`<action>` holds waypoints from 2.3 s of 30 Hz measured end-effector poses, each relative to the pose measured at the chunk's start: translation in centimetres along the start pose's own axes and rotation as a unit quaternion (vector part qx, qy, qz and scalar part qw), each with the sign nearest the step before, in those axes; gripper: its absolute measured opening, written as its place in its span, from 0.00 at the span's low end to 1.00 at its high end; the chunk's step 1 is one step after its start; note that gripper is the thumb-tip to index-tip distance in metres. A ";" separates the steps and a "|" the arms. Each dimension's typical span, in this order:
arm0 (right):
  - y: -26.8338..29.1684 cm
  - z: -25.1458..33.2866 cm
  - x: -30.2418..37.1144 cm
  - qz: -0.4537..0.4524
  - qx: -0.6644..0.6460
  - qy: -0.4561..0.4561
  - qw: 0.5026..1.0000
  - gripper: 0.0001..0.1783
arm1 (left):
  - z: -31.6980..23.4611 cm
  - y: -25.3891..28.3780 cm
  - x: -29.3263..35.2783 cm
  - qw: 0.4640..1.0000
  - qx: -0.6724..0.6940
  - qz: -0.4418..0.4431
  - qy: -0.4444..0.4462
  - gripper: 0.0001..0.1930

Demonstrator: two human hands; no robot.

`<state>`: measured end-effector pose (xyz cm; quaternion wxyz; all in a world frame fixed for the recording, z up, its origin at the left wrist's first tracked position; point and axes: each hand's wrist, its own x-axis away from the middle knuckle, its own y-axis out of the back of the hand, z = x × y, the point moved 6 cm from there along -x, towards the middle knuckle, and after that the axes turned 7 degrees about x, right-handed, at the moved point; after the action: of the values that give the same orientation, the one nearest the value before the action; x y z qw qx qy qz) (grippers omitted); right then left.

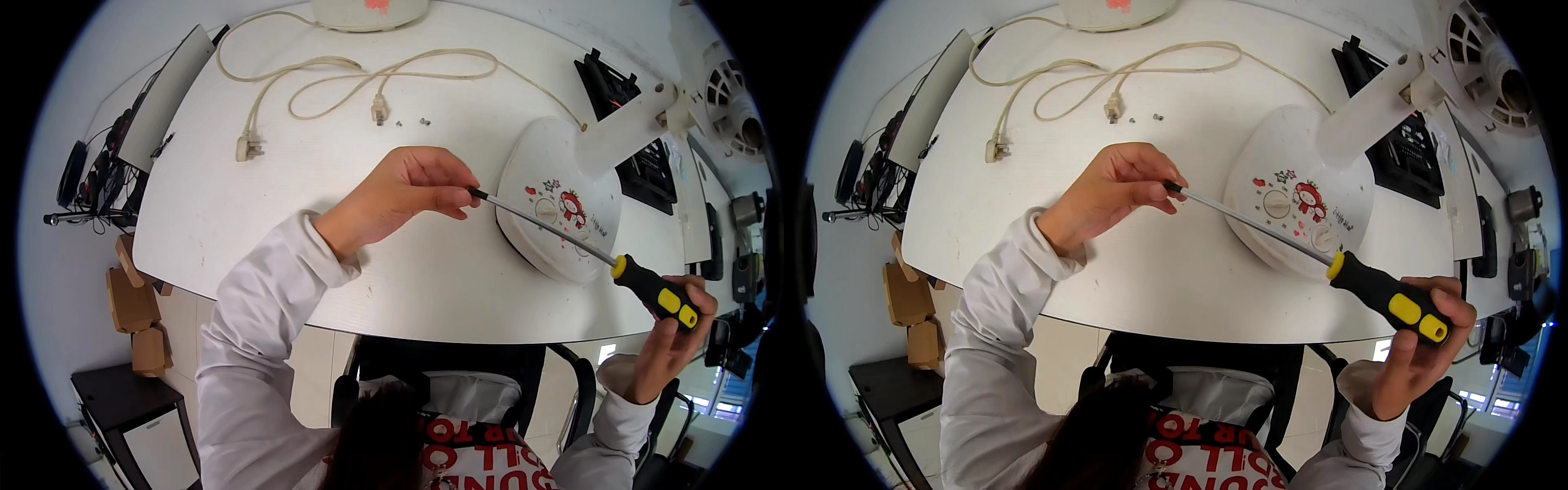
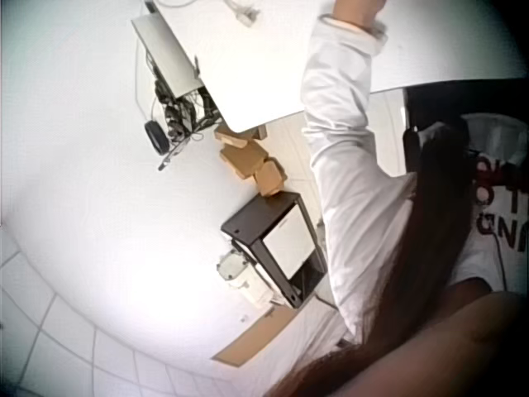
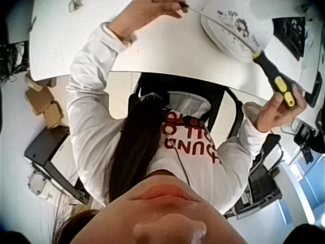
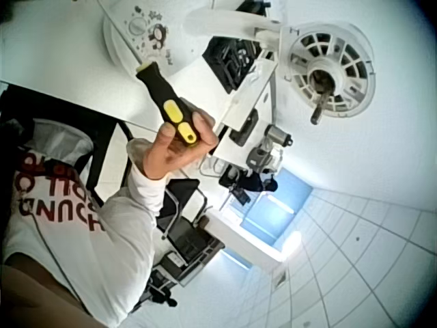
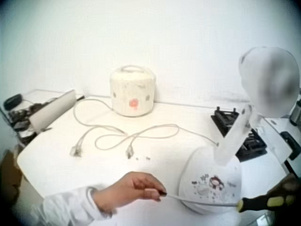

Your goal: The person assembles a small white desk fan by inserting and tightening screws into the fan head using a screwdriver. The person repeatedly picks up screws from the table and secures them into the fan housing.

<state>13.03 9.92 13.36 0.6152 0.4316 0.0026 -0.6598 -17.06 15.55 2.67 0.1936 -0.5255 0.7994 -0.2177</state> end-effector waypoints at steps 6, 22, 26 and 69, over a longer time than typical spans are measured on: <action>0.3 0.6 -0.6 0.043 -0.016 0.029 0.999 0.24 | -0.3 -0.4 -0.3 0.980 -0.194 -0.007 0.033 0.09; 1.8 -2.7 1.0 -0.034 -0.199 -0.064 0.977 0.23 | -0.7 -3.8 -1.7 0.990 -0.056 0.024 -0.126 0.45; 4.0 -4.4 3.0 -0.142 -0.224 -0.114 0.958 0.28 | -2.2 -3.7 -3.5 0.965 -0.215 -0.068 -0.135 0.54; 8.3 -6.9 5.5 -0.405 -0.248 -0.152 0.867 0.26 | -5.5 -15.7 -18.0 0.933 -0.130 0.071 -0.328 0.59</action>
<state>24.42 7.14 10.23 0.3736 0.1201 0.2473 -0.8859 -1.42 27.48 17.39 0.3900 -0.5297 0.7482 0.0866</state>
